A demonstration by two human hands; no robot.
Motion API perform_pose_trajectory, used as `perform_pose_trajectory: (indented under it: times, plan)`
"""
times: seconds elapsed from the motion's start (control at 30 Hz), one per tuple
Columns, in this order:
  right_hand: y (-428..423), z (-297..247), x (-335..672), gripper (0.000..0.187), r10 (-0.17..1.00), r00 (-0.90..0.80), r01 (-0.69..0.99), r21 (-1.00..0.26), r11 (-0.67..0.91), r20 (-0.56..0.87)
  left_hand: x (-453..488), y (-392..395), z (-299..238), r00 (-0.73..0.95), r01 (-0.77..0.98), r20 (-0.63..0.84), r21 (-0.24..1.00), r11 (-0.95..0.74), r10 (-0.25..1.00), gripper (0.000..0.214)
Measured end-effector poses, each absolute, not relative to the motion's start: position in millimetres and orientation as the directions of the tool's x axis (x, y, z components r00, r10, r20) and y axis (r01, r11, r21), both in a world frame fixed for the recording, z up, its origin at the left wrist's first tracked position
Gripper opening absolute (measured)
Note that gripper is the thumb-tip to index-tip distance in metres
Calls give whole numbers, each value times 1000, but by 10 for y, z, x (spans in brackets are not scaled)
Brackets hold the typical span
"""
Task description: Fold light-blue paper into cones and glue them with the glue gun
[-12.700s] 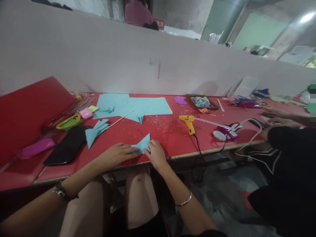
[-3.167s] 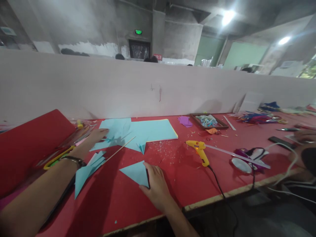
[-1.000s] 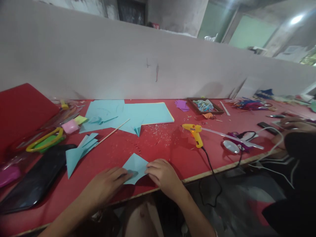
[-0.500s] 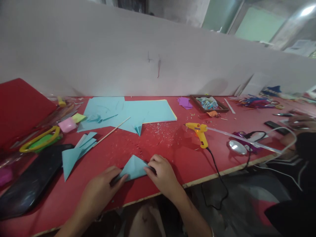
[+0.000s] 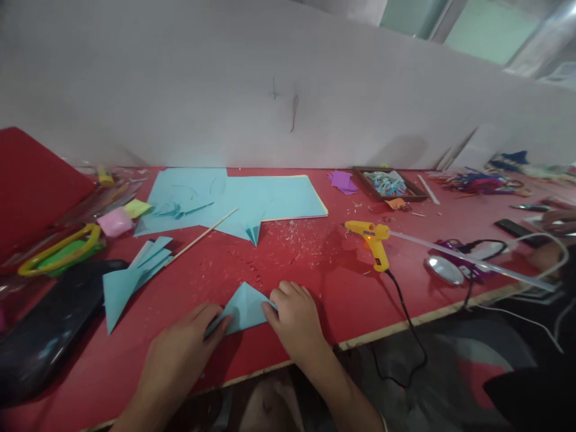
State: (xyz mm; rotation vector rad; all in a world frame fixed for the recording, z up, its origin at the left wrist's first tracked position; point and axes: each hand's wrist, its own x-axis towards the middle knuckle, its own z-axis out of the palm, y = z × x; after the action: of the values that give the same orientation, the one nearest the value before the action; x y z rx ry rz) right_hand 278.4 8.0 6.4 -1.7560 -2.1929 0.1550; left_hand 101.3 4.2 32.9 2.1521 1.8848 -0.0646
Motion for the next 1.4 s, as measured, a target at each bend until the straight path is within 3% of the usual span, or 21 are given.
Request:
perform_pose_trajectory:
  times: [0.2,0.5,0.73,1.1,1.3,1.4]
  plan:
    - [85,63,2776,22,964,-192,943,-238,233,184,1027,60,357,143,982,-261,158,-104,955,25]
    - [99,83,2774,24,970,-194,946,-233,224,143,1011,32,273,169,979,-144,142,-149,975,26]
    - [101,77,2761,24,970,-189,954,-203,219,155,986,30,275,173,978,-139,140,-154,975,28]
    - [95,117,2739,22,978,-172,960,-201,193,120,890,-21,211,191,950,-117,272,-154,975,27]
    - [97,124,2736,22,978,-173,962,-192,193,115,848,0,102,247,942,-74,252,-221,966,31]
    - [94,120,2735,22,979,-169,965,-183,188,117,729,26,-11,353,887,41,304,-348,935,33]
